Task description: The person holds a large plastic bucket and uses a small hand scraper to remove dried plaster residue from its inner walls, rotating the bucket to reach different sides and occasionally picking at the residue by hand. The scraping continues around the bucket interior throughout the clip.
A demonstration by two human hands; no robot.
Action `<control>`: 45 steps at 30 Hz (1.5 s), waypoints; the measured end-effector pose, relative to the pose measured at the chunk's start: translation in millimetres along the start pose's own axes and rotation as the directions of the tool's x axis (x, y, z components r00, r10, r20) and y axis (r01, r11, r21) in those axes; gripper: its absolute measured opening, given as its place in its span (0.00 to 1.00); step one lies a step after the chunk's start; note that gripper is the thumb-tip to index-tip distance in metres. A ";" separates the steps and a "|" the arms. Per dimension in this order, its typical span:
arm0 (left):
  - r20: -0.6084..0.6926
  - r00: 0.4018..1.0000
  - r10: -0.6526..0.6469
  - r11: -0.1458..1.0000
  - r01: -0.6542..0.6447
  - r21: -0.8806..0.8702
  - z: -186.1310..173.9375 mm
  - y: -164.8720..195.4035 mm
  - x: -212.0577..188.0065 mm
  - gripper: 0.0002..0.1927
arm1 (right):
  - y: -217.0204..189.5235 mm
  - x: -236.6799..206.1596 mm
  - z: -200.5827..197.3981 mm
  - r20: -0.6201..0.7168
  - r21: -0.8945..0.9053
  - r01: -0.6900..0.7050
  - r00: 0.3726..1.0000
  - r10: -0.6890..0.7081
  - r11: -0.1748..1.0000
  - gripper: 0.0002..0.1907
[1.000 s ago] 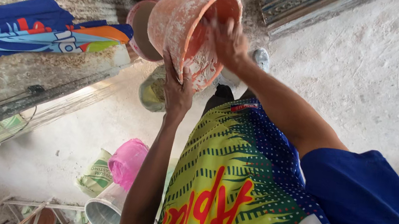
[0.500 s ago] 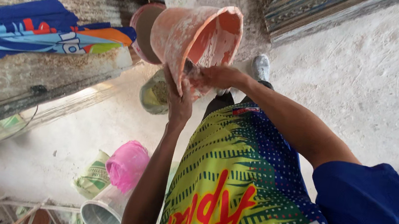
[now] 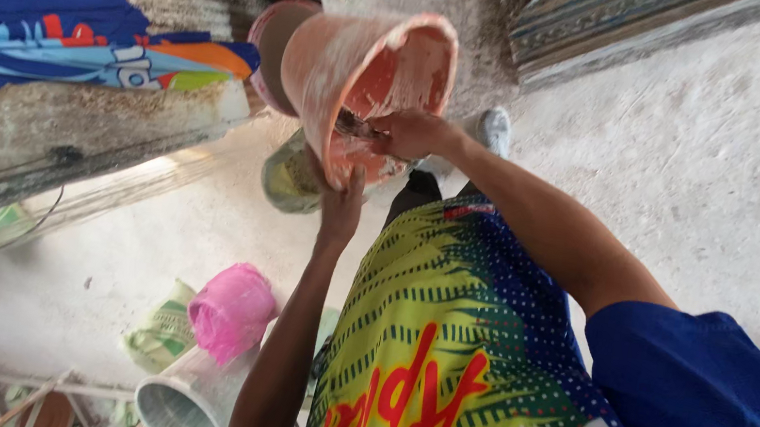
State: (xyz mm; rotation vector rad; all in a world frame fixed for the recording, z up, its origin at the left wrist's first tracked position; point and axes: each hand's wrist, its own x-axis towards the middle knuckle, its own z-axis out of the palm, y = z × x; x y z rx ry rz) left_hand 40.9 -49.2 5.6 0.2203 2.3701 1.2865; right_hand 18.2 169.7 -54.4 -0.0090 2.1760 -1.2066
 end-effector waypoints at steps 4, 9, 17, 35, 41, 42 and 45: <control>-0.023 0.978 -0.206 0.978 0.207 0.037 -4.2 11.9 12.1 0.50 | -1.1 0.0 -4.2 -0.554 -0.514 -0.294 0.831 -0.050 0.806 0.33; -0.073 0.996 0.047 0.993 -0.055 -0.102 25.5 32.3 38.5 0.46 | -2.0 9.7 -14.2 0.028 0.169 -0.226 0.974 0.224 0.959 0.28; -0.046 0.997 -0.063 0.997 0.061 -0.040 12.3 30.1 25.2 0.50 | -5.2 18.6 -17.9 -0.543 -0.431 -0.371 0.835 0.092 0.822 0.32; -0.022 0.973 -0.228 0.963 0.222 -0.153 28.1 40.5 35.7 0.52 | 18.9 9.6 -16.2 0.024 -0.676 0.133 0.987 -0.158 0.725 0.38; -0.041 0.999 -0.036 0.999 0.035 -0.013 19.4 54.8 36.0 0.49 | 20.6 7.1 -9.9 -0.481 -0.355 -0.442 0.842 0.245 0.824 0.33; -0.040 0.999 -0.033 0.999 0.032 -0.023 17.4 60.6 38.8 0.49 | 21.7 7.3 -7.7 -0.464 -0.460 -0.379 0.873 0.147 0.803 0.34; 0.001 0.992 -0.129 0.991 0.129 0.017 12.3 81.6 49.5 0.55 | 22.7 3.7 -5.4 -0.155 -0.304 0.020 0.985 -0.071 0.952 0.31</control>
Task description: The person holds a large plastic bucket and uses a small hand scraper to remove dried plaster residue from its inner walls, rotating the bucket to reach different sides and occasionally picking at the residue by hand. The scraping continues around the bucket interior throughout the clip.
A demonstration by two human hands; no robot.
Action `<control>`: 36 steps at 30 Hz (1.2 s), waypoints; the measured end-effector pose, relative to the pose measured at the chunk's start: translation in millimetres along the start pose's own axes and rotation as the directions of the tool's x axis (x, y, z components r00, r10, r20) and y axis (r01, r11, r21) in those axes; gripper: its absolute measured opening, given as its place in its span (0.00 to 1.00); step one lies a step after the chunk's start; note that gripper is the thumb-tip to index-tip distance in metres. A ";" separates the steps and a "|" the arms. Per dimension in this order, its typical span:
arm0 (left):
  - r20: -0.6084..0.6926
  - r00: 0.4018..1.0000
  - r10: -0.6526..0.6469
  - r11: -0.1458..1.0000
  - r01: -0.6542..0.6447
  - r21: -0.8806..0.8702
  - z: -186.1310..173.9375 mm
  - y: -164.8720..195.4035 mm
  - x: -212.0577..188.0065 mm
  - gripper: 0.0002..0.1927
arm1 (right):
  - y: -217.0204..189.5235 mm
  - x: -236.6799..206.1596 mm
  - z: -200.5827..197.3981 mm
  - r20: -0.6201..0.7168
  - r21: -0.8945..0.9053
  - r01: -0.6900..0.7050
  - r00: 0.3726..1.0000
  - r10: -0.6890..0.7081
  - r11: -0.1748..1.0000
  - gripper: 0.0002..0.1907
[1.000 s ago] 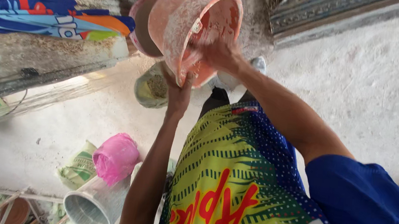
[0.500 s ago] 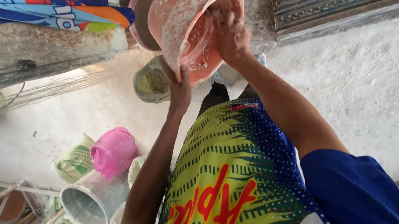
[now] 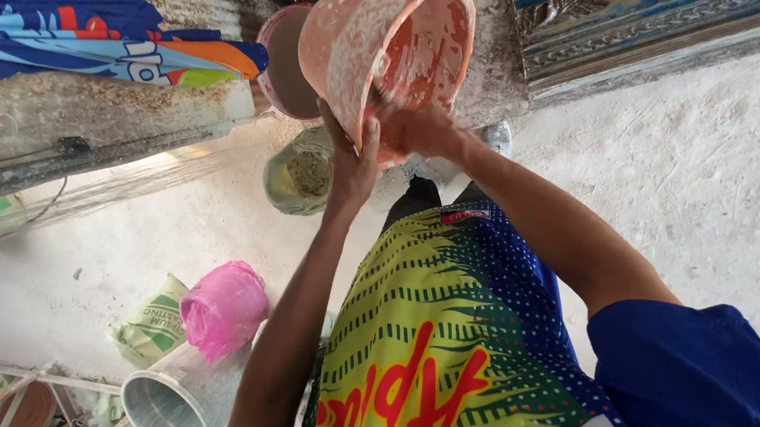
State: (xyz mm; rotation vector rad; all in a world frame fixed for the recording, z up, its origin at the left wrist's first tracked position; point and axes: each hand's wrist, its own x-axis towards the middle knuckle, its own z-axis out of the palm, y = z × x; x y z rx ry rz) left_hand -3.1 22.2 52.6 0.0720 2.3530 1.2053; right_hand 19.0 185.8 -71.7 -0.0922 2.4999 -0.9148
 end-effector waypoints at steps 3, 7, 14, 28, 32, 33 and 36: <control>0.062 0.986 -0.157 0.988 0.157 0.012 -4.4 14.8 0.1 0.58 | 5.0 -7.2 -0.4 0.074 0.252 0.189 0.974 -0.214 0.949 0.27; 0.053 0.998 -0.021 0.999 0.022 -0.028 -1.3 14.5 -4.4 0.59 | 18.2 -21.5 -4.9 -0.069 -0.366 -0.382 0.921 0.384 0.849 0.32; 0.061 0.998 -0.013 0.999 0.016 -0.051 4.5 0.9 12.9 0.60 | 38.3 -36.3 0.8 0.109 0.170 0.159 0.978 -0.179 0.973 0.35; 0.064 0.993 -0.101 0.967 0.114 -0.227 10.0 -29.4 2.3 0.62 | 29.4 -58.2 24.4 -0.439 -0.600 -0.441 0.879 0.185 0.667 0.28; 0.043 0.999 -0.021 0.992 0.026 -0.126 16.7 -31.9 4.5 0.59 | 31.7 -65.2 15.8 -0.085 -0.992 -0.057 0.960 -0.265 0.112 0.35; 0.033 0.999 -0.037 0.996 0.040 -0.075 17.0 -31.9 6.7 0.58 | 33.1 -66.2 12.7 -0.084 -0.972 -0.029 0.970 -0.229 0.233 0.29; 0.004 0.986 -0.165 0.985 0.165 -0.055 7.3 -32.1 10.7 0.54 | 39.4 -67.5 3.1 -0.027 -0.808 0.053 0.992 -0.126 0.586 0.15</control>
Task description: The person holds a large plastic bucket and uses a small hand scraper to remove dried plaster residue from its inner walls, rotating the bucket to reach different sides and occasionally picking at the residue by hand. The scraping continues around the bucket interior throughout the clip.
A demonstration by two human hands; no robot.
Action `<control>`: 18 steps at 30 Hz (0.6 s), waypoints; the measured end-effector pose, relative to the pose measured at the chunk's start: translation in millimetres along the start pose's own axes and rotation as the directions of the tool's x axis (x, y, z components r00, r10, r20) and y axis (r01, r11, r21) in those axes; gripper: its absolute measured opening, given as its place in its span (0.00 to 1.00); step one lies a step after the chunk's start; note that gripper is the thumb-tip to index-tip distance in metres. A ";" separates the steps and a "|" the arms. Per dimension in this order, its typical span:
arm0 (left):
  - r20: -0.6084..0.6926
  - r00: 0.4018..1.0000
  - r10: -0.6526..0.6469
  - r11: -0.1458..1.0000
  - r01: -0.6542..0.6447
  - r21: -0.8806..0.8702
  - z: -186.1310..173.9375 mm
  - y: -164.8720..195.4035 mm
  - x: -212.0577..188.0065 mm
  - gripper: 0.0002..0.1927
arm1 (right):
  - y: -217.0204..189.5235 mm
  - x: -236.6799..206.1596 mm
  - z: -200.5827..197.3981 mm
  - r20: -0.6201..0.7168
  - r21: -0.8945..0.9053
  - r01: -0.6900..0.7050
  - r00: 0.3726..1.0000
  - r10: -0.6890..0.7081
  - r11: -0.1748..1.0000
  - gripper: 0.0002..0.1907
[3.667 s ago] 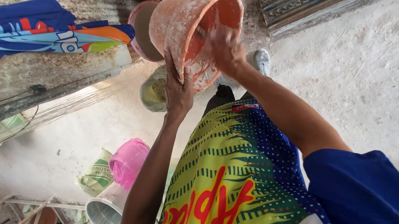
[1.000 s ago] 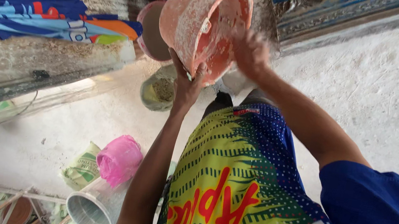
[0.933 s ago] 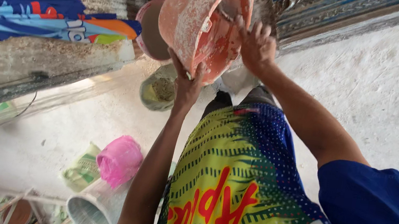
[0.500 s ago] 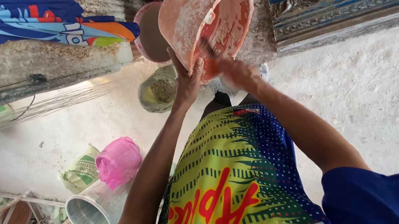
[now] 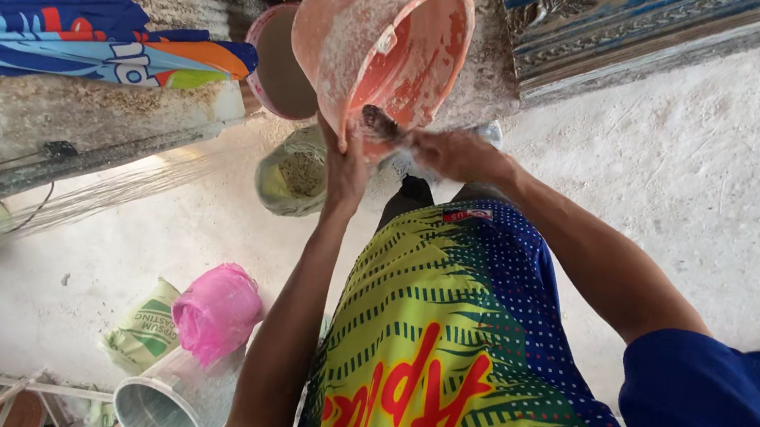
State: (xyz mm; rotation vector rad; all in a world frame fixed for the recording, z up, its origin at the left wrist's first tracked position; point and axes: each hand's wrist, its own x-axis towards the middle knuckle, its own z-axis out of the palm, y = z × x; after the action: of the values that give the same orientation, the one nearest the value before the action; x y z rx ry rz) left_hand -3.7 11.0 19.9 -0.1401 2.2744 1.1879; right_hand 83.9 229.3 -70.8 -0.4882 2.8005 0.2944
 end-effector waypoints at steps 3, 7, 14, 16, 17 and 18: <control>-0.032 0.975 0.220 0.975 -0.219 0.033 -23.4 0.4 -6.4 0.51 | 10.2 0.0 2.1 -0.009 0.518 -0.166 0.980 0.199 0.839 0.16; 0.018 0.998 0.067 0.996 -0.068 0.065 -26.6 7.5 -24.1 0.55 | 15.6 0.0 8.5 -0.195 0.659 -0.359 0.767 0.611 0.661 0.18; -0.042 0.997 0.069 0.994 -0.072 -0.088 27.8 28.4 -10.6 0.50 | 17.4 -1.7 16.0 -0.080 -0.511 0.014 0.995 -0.064 0.860 0.20; -0.044 0.999 -0.019 0.996 0.015 -0.089 18.7 26.1 -2.4 0.46 | 21.2 -1.0 13.4 -0.147 -0.470 -0.031 0.988 -0.044 0.882 0.17; -0.050 0.998 0.044 0.998 -0.046 -0.043 9.8 25.0 2.3 0.45 | 22.9 -0.1 13.0 -0.190 -0.458 -0.069 0.982 -0.021 0.886 0.16; -0.053 0.994 0.100 0.995 -0.100 0.008 2.5 23.8 4.4 0.43 | 24.8 0.9 10.6 -0.230 -0.439 -0.104 0.973 0.000 0.893 0.15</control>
State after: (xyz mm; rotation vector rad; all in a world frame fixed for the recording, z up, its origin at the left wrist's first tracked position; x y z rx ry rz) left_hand -14.5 28.0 33.7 -0.0573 2.3556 1.2419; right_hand 76.8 254.5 -77.3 -0.5747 2.9620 0.9720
